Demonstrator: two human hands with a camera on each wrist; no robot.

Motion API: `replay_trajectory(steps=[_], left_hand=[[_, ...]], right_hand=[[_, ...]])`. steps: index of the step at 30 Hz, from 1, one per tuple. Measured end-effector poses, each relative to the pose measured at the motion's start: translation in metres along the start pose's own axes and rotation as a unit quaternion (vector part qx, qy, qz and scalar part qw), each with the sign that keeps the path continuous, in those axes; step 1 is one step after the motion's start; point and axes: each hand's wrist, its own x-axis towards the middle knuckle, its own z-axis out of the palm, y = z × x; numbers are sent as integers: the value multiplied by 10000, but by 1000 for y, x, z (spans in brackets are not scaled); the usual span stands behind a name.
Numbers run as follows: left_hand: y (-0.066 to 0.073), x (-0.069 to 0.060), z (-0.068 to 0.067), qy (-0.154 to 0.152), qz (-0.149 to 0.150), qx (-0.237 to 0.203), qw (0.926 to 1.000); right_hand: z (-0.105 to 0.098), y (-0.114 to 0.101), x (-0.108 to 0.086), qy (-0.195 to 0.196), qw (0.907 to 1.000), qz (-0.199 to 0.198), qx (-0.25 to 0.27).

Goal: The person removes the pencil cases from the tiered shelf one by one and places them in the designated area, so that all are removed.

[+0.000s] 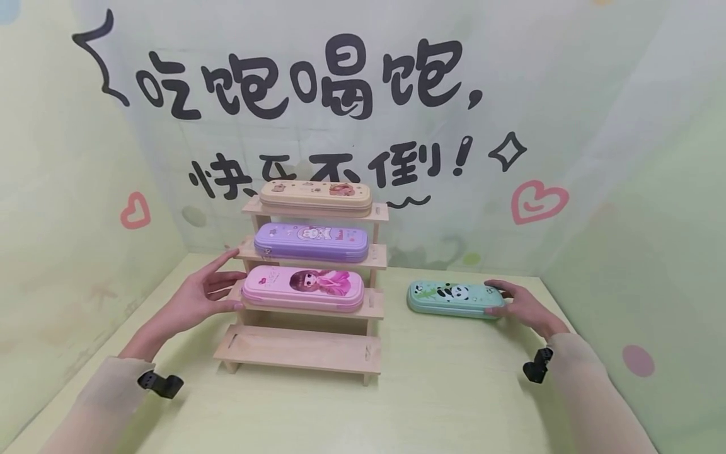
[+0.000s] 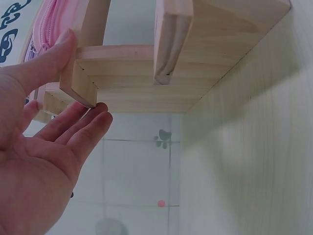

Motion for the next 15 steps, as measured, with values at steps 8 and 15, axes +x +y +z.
replay_trajectory(steps=[8,15], left_hand=[[0,-1,0,-4,-9,16,10000],[1,-1,0,-7,-13,22,10000]], right_hand=[[1,3,2,0,10000,17,-32],[1,4,4,31,9999,-56,-109]])
